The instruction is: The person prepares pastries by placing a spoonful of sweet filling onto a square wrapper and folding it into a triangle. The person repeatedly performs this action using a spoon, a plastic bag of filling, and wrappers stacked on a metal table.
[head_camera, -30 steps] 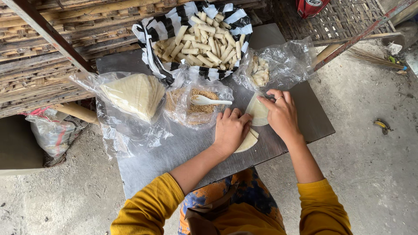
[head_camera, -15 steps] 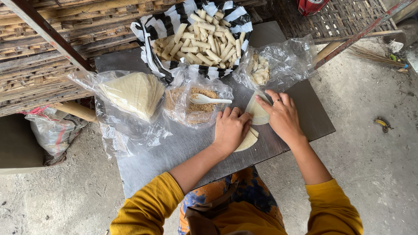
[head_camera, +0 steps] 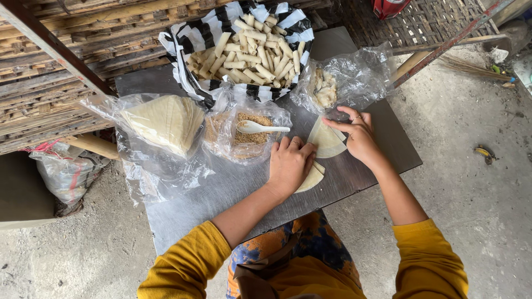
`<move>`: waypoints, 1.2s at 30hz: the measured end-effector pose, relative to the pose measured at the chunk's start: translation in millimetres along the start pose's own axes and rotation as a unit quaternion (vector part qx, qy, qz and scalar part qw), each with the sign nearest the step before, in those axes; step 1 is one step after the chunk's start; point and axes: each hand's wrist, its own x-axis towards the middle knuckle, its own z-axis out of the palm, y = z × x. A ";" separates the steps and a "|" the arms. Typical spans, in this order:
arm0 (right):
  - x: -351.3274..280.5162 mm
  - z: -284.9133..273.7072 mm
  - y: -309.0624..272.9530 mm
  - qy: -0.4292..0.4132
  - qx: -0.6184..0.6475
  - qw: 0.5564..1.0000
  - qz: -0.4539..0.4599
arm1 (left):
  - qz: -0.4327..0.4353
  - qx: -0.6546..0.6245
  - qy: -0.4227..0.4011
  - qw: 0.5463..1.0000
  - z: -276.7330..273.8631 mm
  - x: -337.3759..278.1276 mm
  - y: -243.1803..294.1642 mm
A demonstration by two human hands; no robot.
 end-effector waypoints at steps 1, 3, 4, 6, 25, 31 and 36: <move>-2.2 -1.4 -3.5 0.002 -0.022 1.000 -0.003 | 0.002 0.001 0.000 1.000 0.2 -0.2 -0.2; -7.8 -3.9 -11.3 0.006 -0.066 0.998 -0.010 | 0.003 0.003 0.002 1.000 0.3 -0.3 -0.2; -10.3 -3.9 -14.5 0.018 -0.102 0.994 -0.023 | 0.003 0.002 0.004 1.000 0.3 -0.5 -0.2; -16.7 -3.2 -17.0 0.042 -0.174 0.983 -0.049 | 0.004 0.000 0.008 1.000 0.6 -0.3 -0.3; 60.8 6.9 -113.3 0.006 0.169 0.980 -0.105 | -0.010 0.029 -0.023 0.999 22.5 0.4 -9.7; 76.8 7.1 -115.0 -0.140 0.156 0.977 -0.031 | 0.001 -0.042 0.007 0.999 22.5 -3.4 -13.3; 75.6 4.8 -117.3 -0.185 0.179 0.966 -0.013 | -0.005 -0.082 -0.002 0.997 13.8 -1.2 -11.8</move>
